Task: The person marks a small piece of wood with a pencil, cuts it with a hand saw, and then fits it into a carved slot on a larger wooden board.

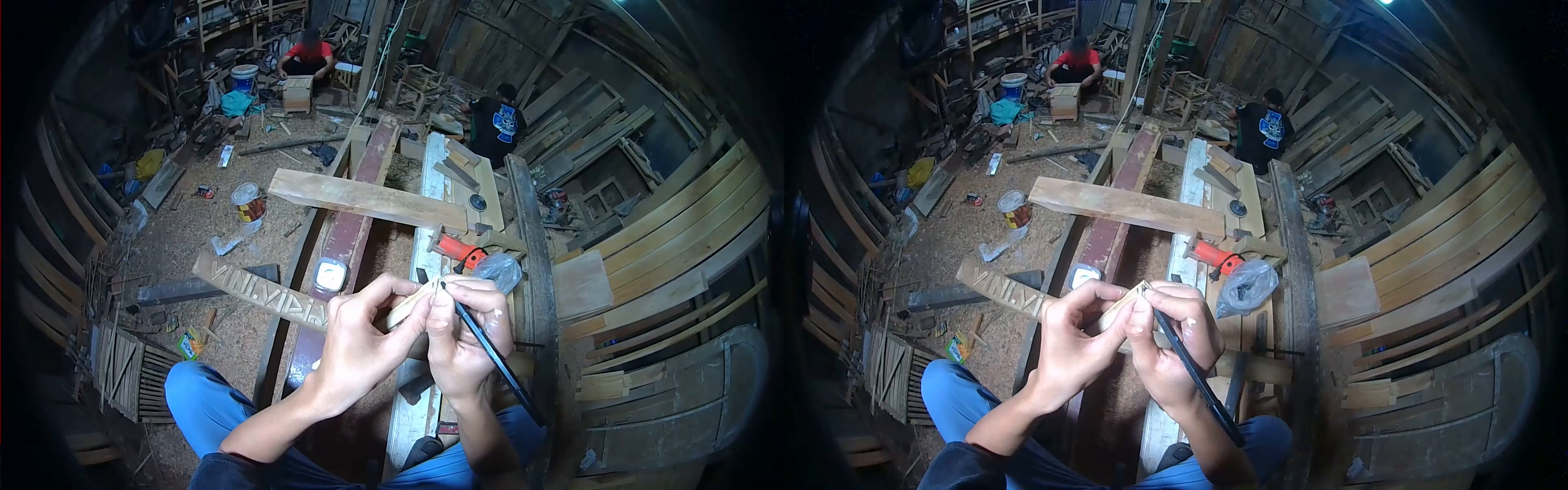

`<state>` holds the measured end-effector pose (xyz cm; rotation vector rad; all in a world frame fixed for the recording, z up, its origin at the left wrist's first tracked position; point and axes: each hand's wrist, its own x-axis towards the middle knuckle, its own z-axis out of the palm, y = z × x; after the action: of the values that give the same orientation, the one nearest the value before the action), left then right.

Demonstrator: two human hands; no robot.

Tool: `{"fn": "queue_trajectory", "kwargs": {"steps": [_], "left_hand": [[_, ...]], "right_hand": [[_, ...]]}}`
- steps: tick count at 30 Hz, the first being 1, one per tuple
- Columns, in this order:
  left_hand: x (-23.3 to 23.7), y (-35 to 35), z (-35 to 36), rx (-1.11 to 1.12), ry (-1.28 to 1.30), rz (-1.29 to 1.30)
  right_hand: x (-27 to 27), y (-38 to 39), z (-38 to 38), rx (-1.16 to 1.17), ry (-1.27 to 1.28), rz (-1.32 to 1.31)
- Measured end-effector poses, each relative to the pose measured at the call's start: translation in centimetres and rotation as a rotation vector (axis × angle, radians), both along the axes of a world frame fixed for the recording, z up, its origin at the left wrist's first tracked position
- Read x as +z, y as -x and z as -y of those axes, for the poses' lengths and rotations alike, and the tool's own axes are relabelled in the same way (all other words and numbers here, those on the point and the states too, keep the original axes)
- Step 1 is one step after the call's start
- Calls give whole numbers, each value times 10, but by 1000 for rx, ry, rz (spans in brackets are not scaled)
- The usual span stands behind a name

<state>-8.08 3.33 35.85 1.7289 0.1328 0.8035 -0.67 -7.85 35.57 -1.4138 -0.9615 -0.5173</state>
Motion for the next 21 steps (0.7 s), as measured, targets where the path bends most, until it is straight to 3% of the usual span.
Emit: {"fn": "queue_trajectory", "kwargs": {"steps": [21], "left_hand": [[0, 0, -3, -3, 18, -41]], "right_hand": [[-7, -6, -3, -1, -1, 40]]}}
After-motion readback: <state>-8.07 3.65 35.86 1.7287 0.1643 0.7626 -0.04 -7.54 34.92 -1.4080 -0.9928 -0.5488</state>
